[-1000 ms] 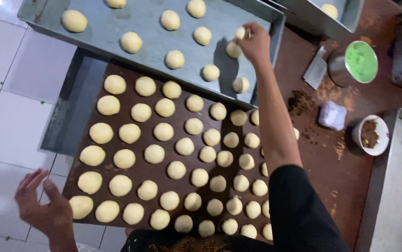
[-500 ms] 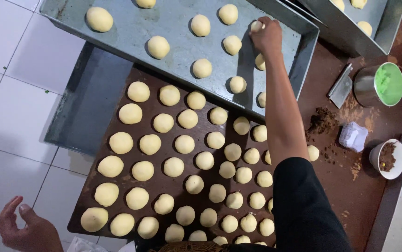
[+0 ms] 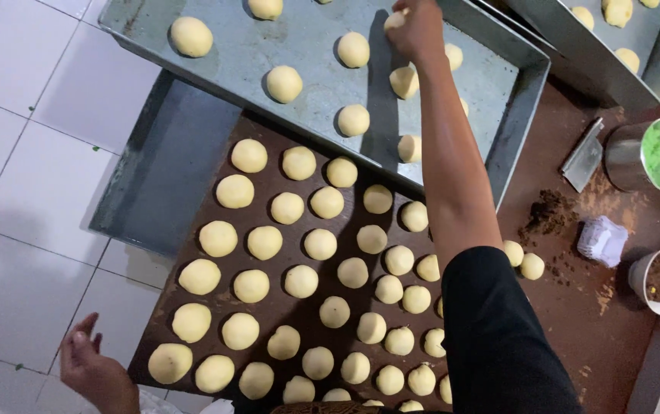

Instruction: Preparing small portions of dough, adding filling, and arranging them onto baking trays.

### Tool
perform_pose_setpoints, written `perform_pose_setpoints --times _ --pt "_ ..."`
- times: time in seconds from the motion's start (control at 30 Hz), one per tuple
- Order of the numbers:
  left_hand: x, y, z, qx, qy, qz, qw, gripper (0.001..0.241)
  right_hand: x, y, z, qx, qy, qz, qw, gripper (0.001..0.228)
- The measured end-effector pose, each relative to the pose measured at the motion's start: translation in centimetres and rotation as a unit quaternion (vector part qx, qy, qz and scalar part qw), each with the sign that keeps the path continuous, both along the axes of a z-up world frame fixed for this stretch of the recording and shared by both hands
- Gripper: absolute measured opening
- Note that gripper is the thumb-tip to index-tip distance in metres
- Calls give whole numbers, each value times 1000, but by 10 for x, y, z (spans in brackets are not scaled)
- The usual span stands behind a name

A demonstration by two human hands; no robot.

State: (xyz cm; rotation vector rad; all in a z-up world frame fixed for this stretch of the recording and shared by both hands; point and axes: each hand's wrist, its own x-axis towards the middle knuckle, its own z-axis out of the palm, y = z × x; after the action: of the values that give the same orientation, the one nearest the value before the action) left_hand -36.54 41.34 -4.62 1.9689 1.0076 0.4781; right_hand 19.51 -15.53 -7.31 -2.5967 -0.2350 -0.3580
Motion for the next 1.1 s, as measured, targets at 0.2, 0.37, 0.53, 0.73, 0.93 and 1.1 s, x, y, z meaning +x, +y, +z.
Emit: perform_pose_setpoints --times 0.2,0.37,0.53,0.73,0.93,1.1 --pt "5 -7 10 -20 -3 -11 1000 33 -12 12 12 60 -5 51 997 51" --pt "8 -6 3 -15 0 -12 1000 31 -49 4 44 -17 -140 136 981 76" --pt "2 -2 -1 9 -33 -63 997 29 -128 21 77 -88 74 55 992 52" --pt "6 -4 1 45 -4 -49 998 33 -132 -3 38 -27 88 -11 996 33" --pt "-5 15 -31 59 -16 -71 996 31 -158 21 90 -60 110 -17 992 42" --pt "-1 5 -16 57 -11 -61 996 32 -108 -48 48 -28 -36 -72 996 43"
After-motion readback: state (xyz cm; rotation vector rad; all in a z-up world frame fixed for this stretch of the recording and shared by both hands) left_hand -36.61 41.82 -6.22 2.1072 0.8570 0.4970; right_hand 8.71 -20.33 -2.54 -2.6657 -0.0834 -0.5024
